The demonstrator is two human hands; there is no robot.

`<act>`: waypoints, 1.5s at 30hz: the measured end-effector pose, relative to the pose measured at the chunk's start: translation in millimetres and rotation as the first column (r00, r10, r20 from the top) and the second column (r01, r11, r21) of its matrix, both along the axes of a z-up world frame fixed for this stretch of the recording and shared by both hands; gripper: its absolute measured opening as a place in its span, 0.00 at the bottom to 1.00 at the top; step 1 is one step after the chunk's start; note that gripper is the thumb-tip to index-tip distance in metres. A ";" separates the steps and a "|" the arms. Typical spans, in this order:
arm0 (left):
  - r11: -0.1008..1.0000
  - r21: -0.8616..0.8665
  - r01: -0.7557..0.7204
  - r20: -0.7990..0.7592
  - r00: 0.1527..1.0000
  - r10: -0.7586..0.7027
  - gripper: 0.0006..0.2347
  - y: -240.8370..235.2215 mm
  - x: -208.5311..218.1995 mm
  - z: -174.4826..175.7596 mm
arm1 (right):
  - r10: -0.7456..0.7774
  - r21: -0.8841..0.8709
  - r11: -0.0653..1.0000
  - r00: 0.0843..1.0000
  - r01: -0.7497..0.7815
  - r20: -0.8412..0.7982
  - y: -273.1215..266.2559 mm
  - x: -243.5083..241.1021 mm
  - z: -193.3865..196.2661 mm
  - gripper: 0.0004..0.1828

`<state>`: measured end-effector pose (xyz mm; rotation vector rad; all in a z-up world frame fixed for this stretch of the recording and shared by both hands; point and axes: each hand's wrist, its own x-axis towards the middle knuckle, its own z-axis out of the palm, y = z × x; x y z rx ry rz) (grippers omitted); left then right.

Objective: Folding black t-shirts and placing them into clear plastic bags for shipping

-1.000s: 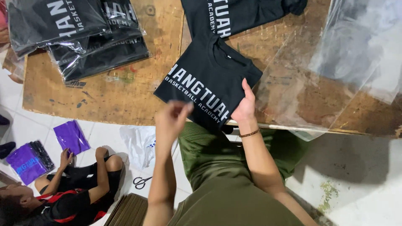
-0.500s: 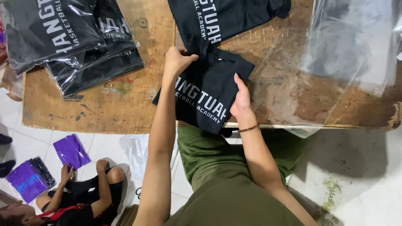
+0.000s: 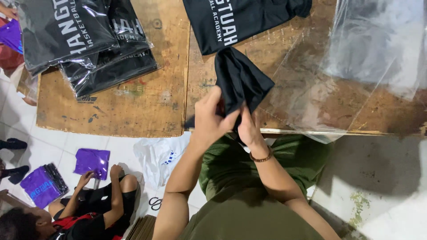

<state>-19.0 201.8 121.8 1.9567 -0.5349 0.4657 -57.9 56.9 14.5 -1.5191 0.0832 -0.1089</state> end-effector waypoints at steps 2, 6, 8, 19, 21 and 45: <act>0.986 -0.165 -0.039 0.052 0.997 0.048 0.12 -8.8 -17.4 16.5 | 0.126 -0.529 0.835 0.883 0.152 0.452 -8.4 -13.7 -4.9 0.19; 0.967 -0.251 -0.040 0.053 0.997 0.055 0.11 -18.0 -37.0 0.5 | 0.363 -0.582 0.143 0.504 0.801 0.783 -10.4 -9.1 47.4 0.14; 0.950 -0.312 0.018 0.057 0.998 0.000 0.10 -25.4 -45.9 0.1 | 0.486 -0.290 -0.016 0.261 0.957 0.834 -7.9 -15.4 25.3 0.29; 0.916 -0.354 0.188 0.150 0.978 -0.143 0.34 -25.4 -86.1 70.0 | 0.144 -0.104 0.988 0.897 -0.110 0.418 -10.1 -35.4 85.9 0.09; 0.948 -0.250 0.199 0.161 0.974 -0.162 0.30 -22.6 -88.1 73.5 | 0.114 -0.047 0.993 0.913 -0.104 0.392 -9.7 -39.7 55.7 0.07; 0.723 -0.628 0.286 0.145 0.957 -0.252 0.19 19.1 -99.3 1.0 | 0.369 -0.008 0.886 0.693 -0.464 0.619 -20.3 -74.3 118.3 0.24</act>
